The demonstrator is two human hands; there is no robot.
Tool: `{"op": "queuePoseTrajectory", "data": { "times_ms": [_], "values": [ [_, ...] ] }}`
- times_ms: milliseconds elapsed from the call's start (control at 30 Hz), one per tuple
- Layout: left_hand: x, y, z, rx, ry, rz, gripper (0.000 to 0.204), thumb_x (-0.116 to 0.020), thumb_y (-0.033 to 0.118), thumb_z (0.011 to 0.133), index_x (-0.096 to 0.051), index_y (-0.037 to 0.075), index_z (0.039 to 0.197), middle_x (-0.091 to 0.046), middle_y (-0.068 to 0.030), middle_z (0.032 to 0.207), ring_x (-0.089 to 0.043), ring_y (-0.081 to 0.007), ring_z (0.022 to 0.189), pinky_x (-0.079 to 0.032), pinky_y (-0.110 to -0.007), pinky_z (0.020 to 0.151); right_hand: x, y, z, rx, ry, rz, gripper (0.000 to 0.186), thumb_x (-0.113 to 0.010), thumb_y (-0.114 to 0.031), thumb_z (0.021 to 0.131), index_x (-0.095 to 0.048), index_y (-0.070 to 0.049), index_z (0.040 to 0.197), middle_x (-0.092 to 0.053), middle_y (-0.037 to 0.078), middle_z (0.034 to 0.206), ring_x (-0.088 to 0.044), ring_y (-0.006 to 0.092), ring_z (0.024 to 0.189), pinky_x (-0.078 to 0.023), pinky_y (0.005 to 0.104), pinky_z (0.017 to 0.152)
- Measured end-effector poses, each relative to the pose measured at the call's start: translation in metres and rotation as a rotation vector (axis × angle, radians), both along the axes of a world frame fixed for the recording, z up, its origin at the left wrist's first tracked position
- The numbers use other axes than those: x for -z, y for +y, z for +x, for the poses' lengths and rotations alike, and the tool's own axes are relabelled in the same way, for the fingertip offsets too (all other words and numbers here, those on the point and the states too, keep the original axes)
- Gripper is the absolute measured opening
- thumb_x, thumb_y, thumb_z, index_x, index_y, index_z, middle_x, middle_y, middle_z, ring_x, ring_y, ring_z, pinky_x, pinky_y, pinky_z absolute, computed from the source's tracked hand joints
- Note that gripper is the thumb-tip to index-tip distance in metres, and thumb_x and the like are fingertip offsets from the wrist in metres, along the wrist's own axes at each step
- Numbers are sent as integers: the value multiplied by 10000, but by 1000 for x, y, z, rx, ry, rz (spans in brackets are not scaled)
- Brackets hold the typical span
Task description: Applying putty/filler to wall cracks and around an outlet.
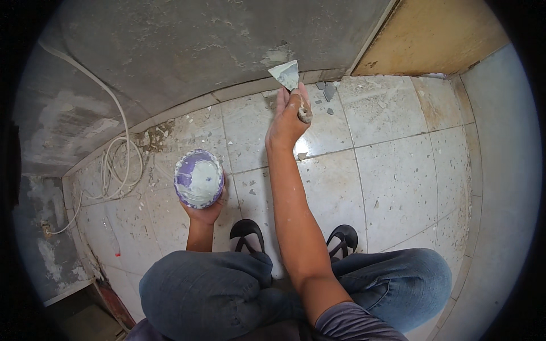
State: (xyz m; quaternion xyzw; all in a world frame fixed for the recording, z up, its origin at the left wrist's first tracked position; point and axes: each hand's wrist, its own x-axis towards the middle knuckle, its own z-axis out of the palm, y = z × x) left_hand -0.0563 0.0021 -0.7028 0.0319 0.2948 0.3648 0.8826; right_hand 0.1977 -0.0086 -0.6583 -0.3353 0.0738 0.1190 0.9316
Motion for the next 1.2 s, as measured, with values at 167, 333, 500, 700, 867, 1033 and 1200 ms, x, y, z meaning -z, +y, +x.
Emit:
{"op": "queuePoseTrajectory", "data": {
  "times_ms": [167,333,500,700,867,1033,1200],
  "values": [
    [-1,2,0,-8,-17,-46,714,-460,612,818,-467,144,1357,-502,-170,1329,-489,-425,1186,-529,-536,837,7,12,6,46,17,-15,422,-501,-112,949,-418,83,1314,-502,188,1260,-549,277,1147,-459,361,1030],
    [-2,-2,3,3,23,-45,703,-460,610,819,-478,140,1341,-516,-172,1307,-506,-418,1164,-546,-521,812,9,18,11,75,-20,-68,403,-514,-66,944,-436,62,1318,-536,161,1177,-562,209,1080,-479,315,998],
    [-3,-3,2,2,35,-36,692,-465,604,820,-488,132,1326,-524,-175,1295,-516,-414,1151,-560,-508,792,3,35,-4,75,-94,-88,402,-512,-73,949,-439,53,1324,-536,151,1190,-559,197,1085,-471,301,993],
    [-10,-2,8,29,63,-77,662,-472,573,824,-494,133,1318,-528,-164,1285,-521,-394,1152,-568,-491,789,-10,38,-25,12,-291,-249,399,-512,-91,958,-445,37,1330,-526,137,1225,-555,173,1086,-454,295,1005],
    [-16,-3,16,22,103,-82,647,-485,558,822,-502,132,1309,-536,-150,1270,-514,-378,1160,-572,-473,789,-21,35,-47,-113,-365,-347,393,-523,-101,959,-460,45,1318,-544,136,1221,-560,175,1080,-462,312,996],
    [-13,2,10,13,86,-76,573,-445,548,849,-544,165,1263,-575,-90,1245,-552,-328,1126,-537,-476,840,-23,16,-53,-199,-225,18,426,-509,-111,966,-414,46,1351,-523,187,1263,-555,242,1145,-460,334,1010],
    [-4,-1,10,66,21,-66,517,-395,544,876,-587,203,1215,-611,-38,1225,-591,-287,1094,-501,-477,889,-14,-16,-24,-141,-66,178,452,-483,-119,976,-355,59,1371,-476,223,1308,-514,309,1205,-431,392,1058]
  ]
}}
